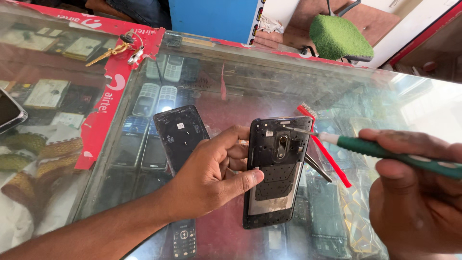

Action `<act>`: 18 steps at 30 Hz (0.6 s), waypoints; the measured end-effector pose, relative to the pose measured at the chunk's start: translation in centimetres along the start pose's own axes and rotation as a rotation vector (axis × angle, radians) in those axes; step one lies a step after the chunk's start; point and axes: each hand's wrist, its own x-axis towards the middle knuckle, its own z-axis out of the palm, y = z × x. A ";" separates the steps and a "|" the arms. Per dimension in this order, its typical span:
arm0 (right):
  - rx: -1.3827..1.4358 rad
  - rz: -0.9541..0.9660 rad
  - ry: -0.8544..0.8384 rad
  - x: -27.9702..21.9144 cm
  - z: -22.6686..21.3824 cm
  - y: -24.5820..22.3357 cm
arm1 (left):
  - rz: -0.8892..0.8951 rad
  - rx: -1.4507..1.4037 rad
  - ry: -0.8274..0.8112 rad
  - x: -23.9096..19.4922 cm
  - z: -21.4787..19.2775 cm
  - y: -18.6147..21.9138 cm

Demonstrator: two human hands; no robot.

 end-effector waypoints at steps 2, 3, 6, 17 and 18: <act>0.030 -0.015 0.019 -0.1 0.5 -0.2 | -0.011 0.005 -0.007 0.0 0.2 0.2; 0.052 -0.022 0.028 -0.1 0.9 -0.3 | -0.013 -0.003 -0.013 0.0 0.3 0.2; 0.051 -0.020 0.028 -0.3 1.4 -0.5 | -0.028 0.003 -0.015 -0.1 0.3 0.3; 0.014 -0.036 0.018 -0.1 1.5 -0.9 | 0.004 0.008 -0.033 -0.1 0.4 0.1; 0.015 -0.038 0.019 0.0 1.6 -0.9 | -0.007 0.033 -0.029 -0.1 0.4 0.2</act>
